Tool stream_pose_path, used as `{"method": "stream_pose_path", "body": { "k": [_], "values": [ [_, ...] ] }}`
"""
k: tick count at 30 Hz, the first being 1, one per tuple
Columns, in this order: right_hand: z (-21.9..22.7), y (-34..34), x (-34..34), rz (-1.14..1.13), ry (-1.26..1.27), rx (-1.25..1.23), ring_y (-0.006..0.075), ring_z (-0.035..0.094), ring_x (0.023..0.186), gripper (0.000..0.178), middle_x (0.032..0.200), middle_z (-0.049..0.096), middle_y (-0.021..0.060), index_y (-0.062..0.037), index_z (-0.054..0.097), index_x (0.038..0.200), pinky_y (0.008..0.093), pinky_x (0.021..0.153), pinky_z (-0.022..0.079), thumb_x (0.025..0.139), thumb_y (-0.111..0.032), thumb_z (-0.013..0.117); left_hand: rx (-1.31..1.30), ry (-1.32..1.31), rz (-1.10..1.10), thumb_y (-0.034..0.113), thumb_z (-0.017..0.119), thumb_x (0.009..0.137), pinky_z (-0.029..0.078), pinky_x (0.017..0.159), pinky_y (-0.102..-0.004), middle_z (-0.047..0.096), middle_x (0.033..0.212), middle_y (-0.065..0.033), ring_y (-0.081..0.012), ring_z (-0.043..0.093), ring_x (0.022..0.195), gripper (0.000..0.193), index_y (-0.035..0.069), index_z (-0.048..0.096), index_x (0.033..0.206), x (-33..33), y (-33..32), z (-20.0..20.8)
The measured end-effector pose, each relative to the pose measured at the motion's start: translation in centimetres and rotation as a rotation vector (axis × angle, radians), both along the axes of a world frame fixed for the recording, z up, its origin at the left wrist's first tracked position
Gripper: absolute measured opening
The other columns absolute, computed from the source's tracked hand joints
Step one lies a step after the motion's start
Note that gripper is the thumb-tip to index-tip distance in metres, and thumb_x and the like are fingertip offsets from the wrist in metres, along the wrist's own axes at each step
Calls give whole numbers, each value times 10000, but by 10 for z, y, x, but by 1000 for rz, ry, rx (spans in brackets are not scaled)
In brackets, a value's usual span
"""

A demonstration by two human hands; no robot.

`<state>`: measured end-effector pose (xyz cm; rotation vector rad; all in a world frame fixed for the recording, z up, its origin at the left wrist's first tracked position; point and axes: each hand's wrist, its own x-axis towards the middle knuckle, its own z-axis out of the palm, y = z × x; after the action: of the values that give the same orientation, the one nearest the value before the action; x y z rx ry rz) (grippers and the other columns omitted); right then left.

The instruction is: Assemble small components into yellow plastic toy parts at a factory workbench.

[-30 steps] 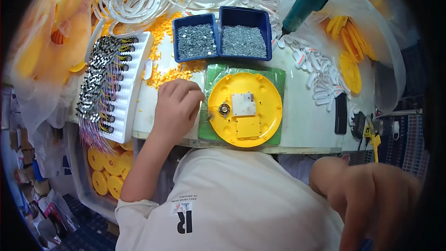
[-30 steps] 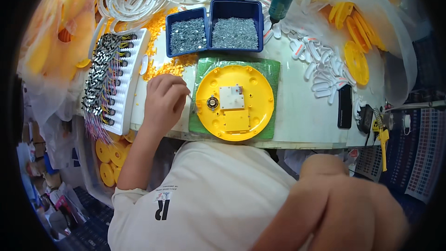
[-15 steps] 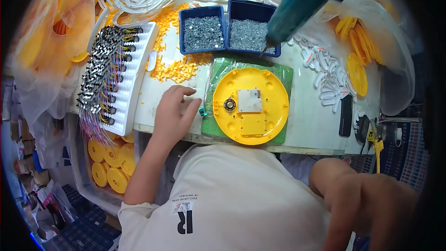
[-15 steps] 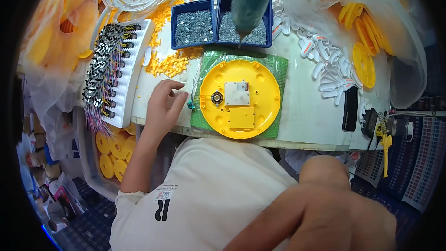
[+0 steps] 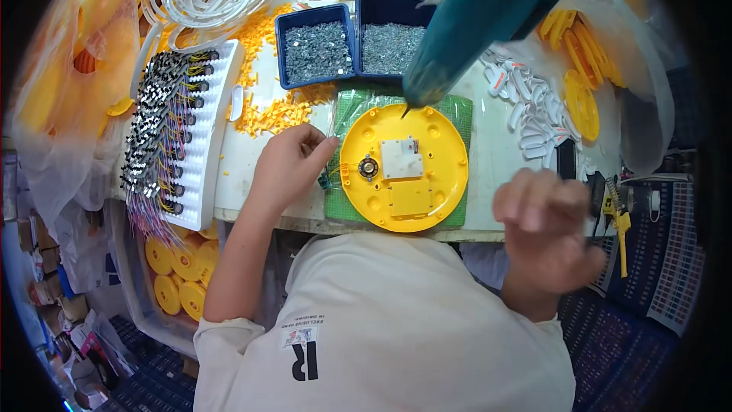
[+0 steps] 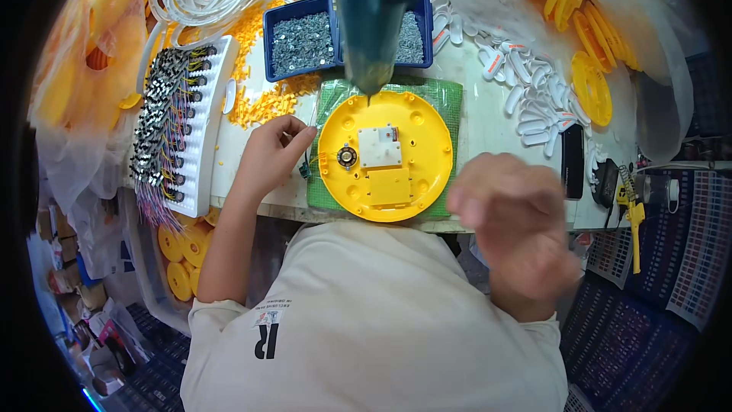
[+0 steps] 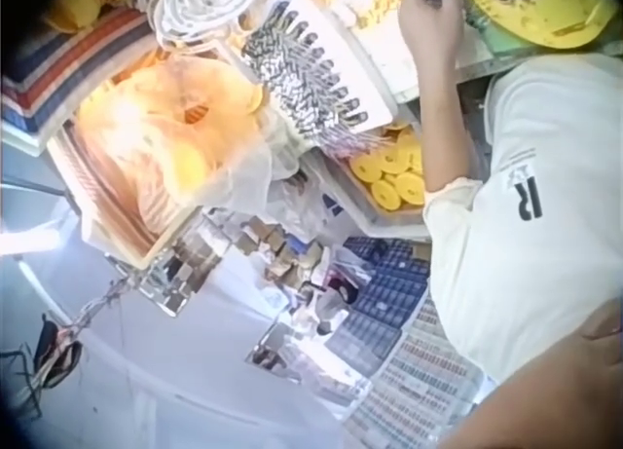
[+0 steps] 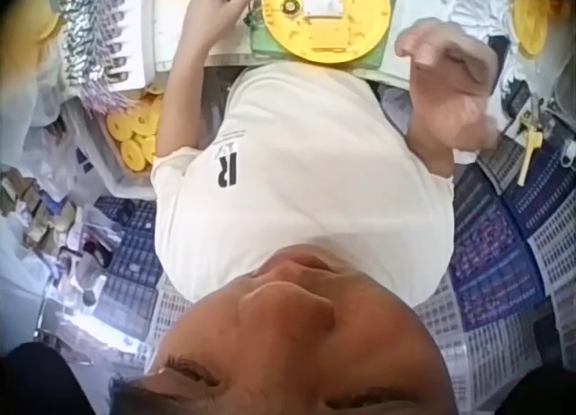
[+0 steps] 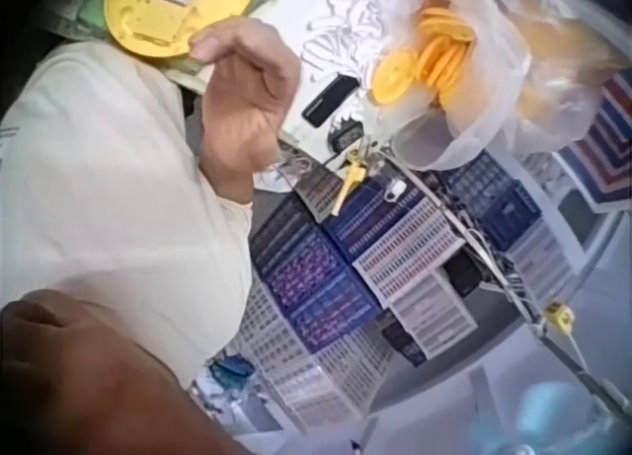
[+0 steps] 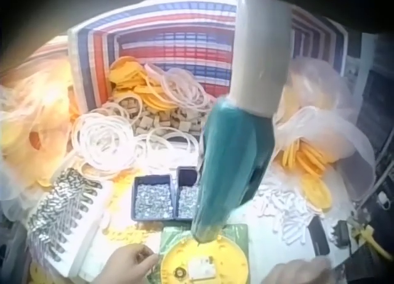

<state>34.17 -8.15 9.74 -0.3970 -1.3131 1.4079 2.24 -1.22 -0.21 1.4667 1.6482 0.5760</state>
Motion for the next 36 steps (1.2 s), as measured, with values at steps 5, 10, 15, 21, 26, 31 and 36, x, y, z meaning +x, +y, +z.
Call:
{"method": "stream_pose_path", "body": {
  "k": [5, 10, 15, 21, 26, 31, 36],
  "values": [
    [-54, -29, 16, -222, -95, -154, 256, 556, 998, 694, 1056, 611, 147, 52, 529, 1367, 392, 908, 444, 1001, -538, 537, 22, 4, 17, 254, 751, 951, 505, 634, -305, 707, 765, -72, -122, 629, 666, 266, -12, 741, 941, -8, 1, 0],
    [-69, -42, 39, -384, -133, -151, 245, 566, 1008, 674, 1063, 617, 147, 88, 506, 1380, 389, 926, 440, 1034, -490, 498, 113, -20, 94, 206, 743, 981, 447, 595, -282, 677, 750, -33, -85, 541, 633, 228, -18, 726, 941, -28, -16, -4],
    [-75, -43, 72, -482, -170, -147, 238, 569, 1007, 656, 1058, 618, 133, 87, 509, 1382, 387, 934, 442, 1043, -475, 490, 133, 34, 137, 201, 744, 985, 445, 590, -285, 662, 727, -29, -85, 539, 625, 226, -18, 722, 934, -31, -35, 0],
    [-85, -70, 152, -757, -290, -238, 187, 565, 980, 499, 1033, 602, 108, 76, 547, 1373, 328, 893, 443, 1086, -324, 471, 386, 324, 41, 147, 767, 944, 490, 646, -320, 681, 865, -77, -186, 601, 705, 143, 22, 728, 999, -13, -42, 15],
    [-94, -107, 208, -1215, -74, -635, 95, 584, 697, 283, 843, 637, -10, -44, 672, 1195, 249, 602, 456, 1043, -281, 648, 597, 440, -549, 77, 784, 822, 540, 805, -447, 654, 964, -135, -349, 652, 918, 233, 70, 744, 1052, 4, -25, 32],
    [-94, -108, 208, -1328, 58, -818, 109, 610, 742, 280, 897, 649, -5, -114, 666, 1241, 257, 611, 469, 1037, -306, 663, 565, 533, -587, 58, 764, 840, 505, 776, -454, 623, 925, -129, -339, 626, 889, 121, 50, 709, 947, -9, -31, 29],
    [-105, -124, 261, -1579, 33, -685, 113, 630, 774, 260, 940, 659, 7, -126, 632, 1270, 272, 606, 489, 1054, -266, 659, 715, 577, -655, 17, 757, 823, 495, 799, -455, 593, 928, -126, -350, 606, 903, 150, 31, 666, 941, -13, -29, 29]
  ]
}}
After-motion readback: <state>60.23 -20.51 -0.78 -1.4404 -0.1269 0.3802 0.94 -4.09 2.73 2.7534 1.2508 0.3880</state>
